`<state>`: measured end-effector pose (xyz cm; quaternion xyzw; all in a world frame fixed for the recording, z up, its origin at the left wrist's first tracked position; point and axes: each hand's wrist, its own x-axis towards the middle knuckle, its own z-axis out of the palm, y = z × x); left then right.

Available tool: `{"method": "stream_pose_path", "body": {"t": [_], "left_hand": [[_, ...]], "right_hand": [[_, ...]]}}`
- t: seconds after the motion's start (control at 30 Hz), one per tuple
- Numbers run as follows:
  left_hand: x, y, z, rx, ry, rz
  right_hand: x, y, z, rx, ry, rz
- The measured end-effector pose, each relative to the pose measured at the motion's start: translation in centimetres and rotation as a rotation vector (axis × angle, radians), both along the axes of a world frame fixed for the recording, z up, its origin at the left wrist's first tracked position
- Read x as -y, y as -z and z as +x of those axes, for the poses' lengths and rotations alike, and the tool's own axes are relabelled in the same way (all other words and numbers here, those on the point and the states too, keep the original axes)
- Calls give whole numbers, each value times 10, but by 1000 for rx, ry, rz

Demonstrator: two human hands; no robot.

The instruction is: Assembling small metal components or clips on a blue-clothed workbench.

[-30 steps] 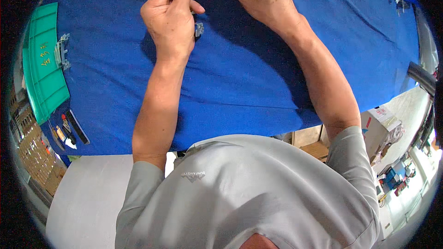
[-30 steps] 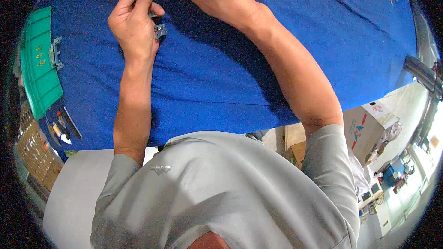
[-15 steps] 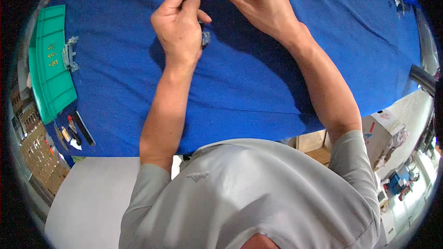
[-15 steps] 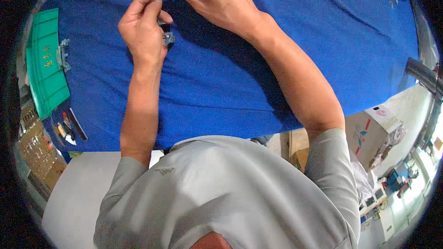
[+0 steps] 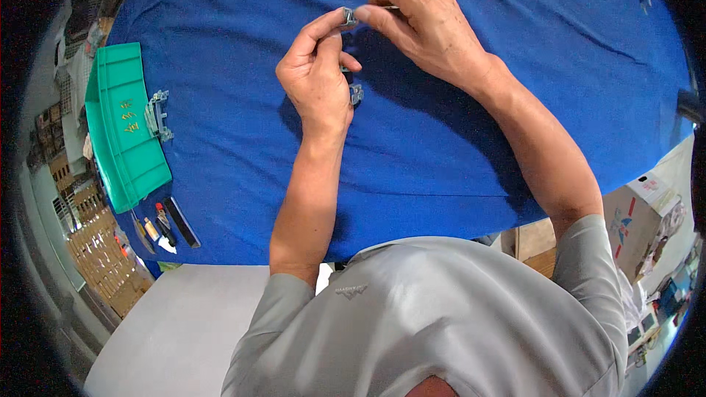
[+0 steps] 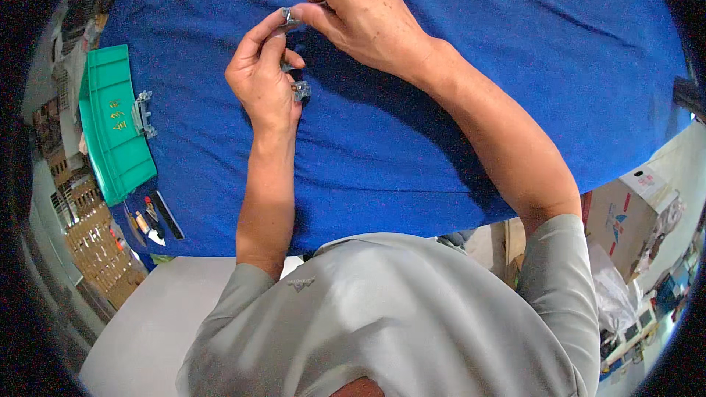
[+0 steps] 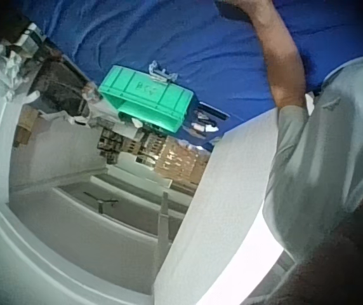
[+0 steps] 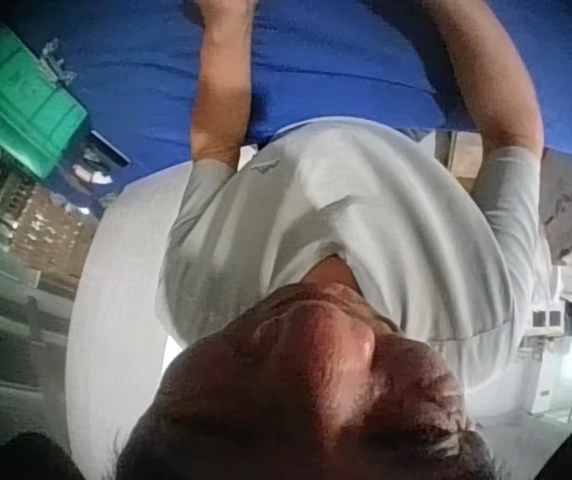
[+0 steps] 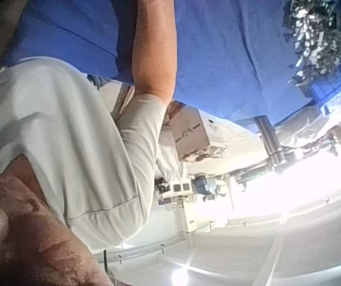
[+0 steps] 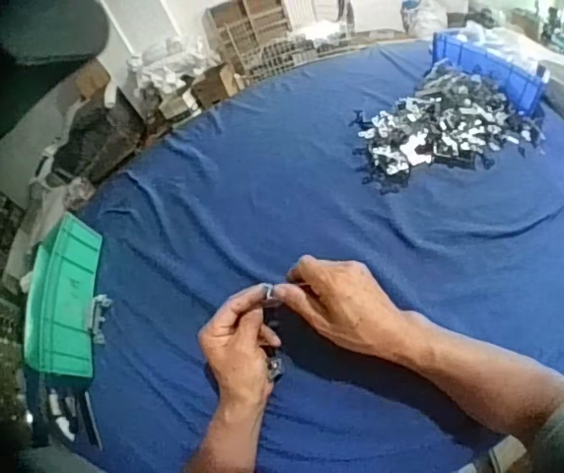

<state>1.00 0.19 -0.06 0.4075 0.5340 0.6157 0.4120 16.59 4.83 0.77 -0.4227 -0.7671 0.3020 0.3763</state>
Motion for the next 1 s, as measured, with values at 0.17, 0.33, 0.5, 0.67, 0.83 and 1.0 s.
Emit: {"method": "stream_pose_path", "body": {"t": [0.17,0.33,0.5,0.67,0.83,1.0], "left_hand": [[1,-4,1,-7,9,-42],[0,-1,0,36,2,-17],[1,-2,-3,66,26,-16],[1,-5,1,47,32,-27],[2,-2,-2,67,17,-49],[2,-4,0,49,28,-36]], "right_hand": [[-2,12,1,23,3,131],[-1,11,-3,-64,4,232],[0,8,-3,-26,15,175],[-1,8,2,100,9,111],[0,5,-1,-3,13,189],[0,2,2,-77,14,292]]}}
